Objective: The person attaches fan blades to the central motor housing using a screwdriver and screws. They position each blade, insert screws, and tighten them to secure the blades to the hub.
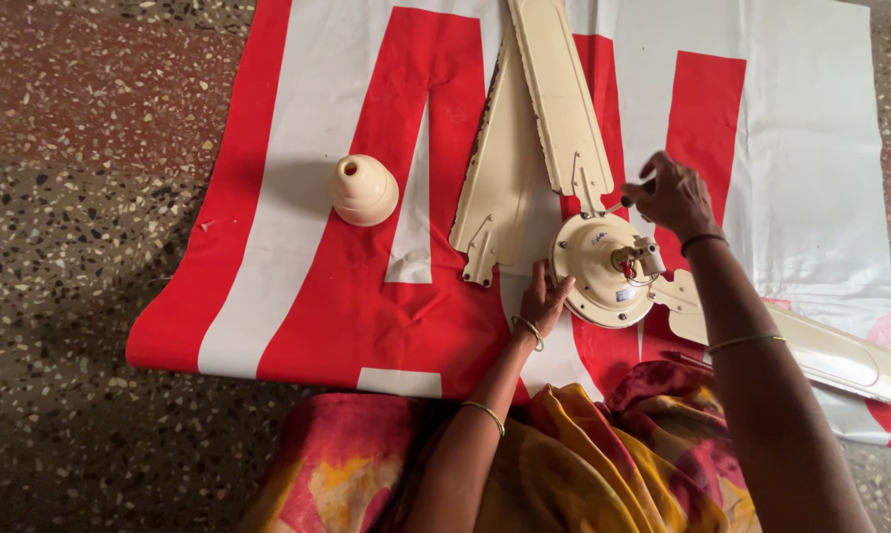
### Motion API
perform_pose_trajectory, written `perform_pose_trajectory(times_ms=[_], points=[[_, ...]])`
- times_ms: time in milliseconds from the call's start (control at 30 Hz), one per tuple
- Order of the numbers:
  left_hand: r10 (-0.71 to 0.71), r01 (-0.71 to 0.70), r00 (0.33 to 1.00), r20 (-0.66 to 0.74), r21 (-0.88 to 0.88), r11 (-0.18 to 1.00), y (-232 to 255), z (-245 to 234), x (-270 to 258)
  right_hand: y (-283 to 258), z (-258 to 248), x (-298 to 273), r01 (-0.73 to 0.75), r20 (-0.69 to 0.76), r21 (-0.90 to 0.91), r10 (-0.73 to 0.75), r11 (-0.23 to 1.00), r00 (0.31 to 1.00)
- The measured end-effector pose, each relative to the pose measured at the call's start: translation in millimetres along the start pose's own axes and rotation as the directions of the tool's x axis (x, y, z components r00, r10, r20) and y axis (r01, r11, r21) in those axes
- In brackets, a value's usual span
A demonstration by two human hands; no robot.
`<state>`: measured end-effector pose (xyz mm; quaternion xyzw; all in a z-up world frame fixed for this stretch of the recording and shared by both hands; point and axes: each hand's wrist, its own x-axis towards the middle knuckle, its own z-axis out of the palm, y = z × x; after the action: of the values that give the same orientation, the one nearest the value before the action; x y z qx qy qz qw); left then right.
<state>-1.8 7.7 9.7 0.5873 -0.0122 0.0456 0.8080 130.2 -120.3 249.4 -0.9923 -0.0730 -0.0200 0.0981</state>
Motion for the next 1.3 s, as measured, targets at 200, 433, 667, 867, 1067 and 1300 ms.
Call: perform_pose_trajectory(times_ms=[200, 433, 667, 867, 1067, 1300], points=[[-0.073, 0.074, 0.997, -0.012, 0.061, 0.995, -11, 1, 0, 17, 6, 2, -0.075, 0.165, 0.31, 0.024, 0.948, 0.986], [-0.1, 0.1, 0.995, -0.009, 0.076, 0.992, -6, 2, -2, 6, 8, -5, -0.2, 0.101, 0.222, 0.181, 0.954, 0.978], [-0.119, 0.118, 0.993, 0.01, 0.039, 0.992, 2, 2, -2, 12, -1, -8, -0.044, 0.096, 0.253, 0.02, 0.967, 0.995], [-0.151, 0.151, 0.988, 0.0, 0.07, 0.986, 1, -2, -2, 16, 12, -6, -0.028, 0.045, 0.298, 0.015, 0.954, 0.999], [-0.072, 0.073, 0.997, -0.035, 0.039, 0.997, -6, 0, -3, 6, 20, -4, -0.191, 0.022, 0.117, 0.189, 0.975, 0.982], [-0.055, 0.058, 0.998, -0.039, 0.054, 0.997, -8, 3, -1, 19, 6, -16, -0.01, 0.045, 0.245, -0.001, 0.969, 0.999]])
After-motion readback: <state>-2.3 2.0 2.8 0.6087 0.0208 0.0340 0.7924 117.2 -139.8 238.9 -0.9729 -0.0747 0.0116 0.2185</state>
